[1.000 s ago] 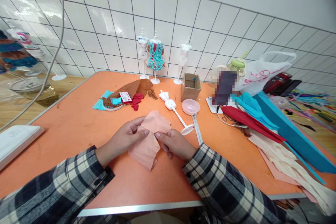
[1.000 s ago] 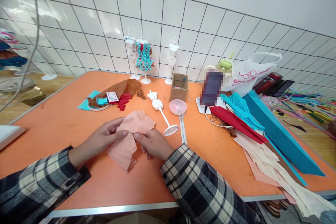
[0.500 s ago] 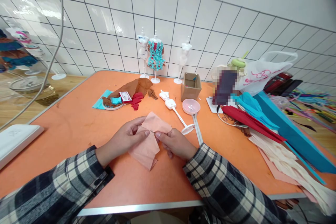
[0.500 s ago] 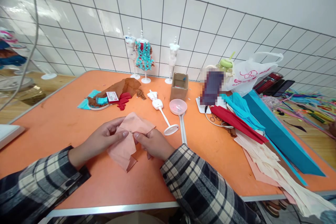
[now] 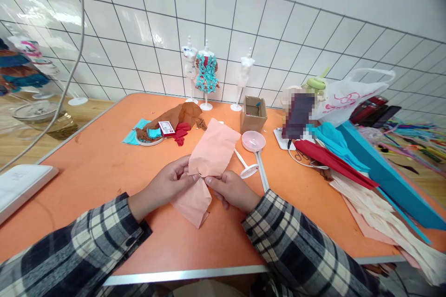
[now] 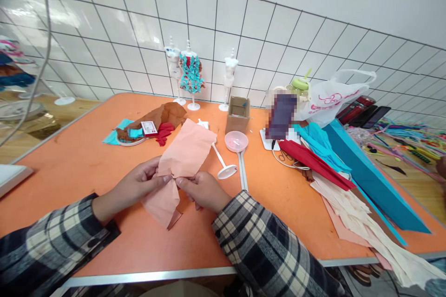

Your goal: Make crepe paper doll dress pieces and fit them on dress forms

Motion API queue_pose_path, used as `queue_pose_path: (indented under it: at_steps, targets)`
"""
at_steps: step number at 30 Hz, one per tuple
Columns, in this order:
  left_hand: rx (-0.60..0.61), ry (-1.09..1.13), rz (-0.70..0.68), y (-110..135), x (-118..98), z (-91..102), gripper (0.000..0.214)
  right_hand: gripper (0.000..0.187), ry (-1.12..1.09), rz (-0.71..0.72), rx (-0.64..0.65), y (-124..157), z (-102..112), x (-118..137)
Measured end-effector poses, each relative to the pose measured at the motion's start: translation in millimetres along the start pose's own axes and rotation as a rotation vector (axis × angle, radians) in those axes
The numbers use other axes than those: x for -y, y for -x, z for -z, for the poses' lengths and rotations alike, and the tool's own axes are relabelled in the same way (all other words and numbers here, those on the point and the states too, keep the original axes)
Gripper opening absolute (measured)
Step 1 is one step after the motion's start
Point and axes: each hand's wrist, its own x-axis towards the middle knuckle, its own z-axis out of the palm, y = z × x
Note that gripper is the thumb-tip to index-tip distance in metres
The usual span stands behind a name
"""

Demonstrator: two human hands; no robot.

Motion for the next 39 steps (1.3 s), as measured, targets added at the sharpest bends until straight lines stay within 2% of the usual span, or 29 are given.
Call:
queue_pose_path:
  at_steps: [6, 9, 13, 17, 22, 24, 28, 34, 39]
  targets:
    - [-0.034, 0.119, 0.031, 0.8, -1.4, 4.4, 0.032, 0.039, 0.005, 0.0, -0.009, 0.0, 4.4, -1.7]
    - [-0.087, 0.111, 0.072, 0.3, -0.1, 5.4, 0.028, 0.043, -0.028, -0.018, 0.046, 0.2, 5.3, -0.3]
    - [-0.08, 0.144, 0.081, 0.1, 2.0, 3.4, 0.032, 0.05, -0.082, -0.041, 0.106, -0.4, 4.8, 1.6]
    - [-0.121, 0.022, 0.063, -0.4, 2.5, 1.9, 0.042, 0.049, -0.098, -0.029, 0.116, -0.9, 3.1, 0.2]
    - [-0.027, -0.037, 0.034, 1.6, 3.0, 3.9, 0.065, 0.036, -0.023, -0.031, 0.022, -1.2, 1.8, -4.1]
    - [-0.032, -0.038, 0.028, 2.5, 2.1, 5.5, 0.071, 0.034, -0.013, -0.026, -0.005, -1.1, 2.1, -4.8]
    - [-0.109, -0.058, 0.021, 1.7, -1.7, 6.9, 0.069, 0.043, 0.025, -0.008, 0.012, 0.2, 2.0, -4.3]
    - [-0.066, -0.063, 0.037, 1.5, -2.8, 5.6, 0.072, 0.052, 0.068, 0.012, -0.023, 1.2, 1.4, -1.4]
    - [-0.028, -0.129, 0.025, 3.4, -2.8, 4.6, 0.074, 0.049, 0.075, 0.065, 0.008, 1.4, 2.6, -0.4]
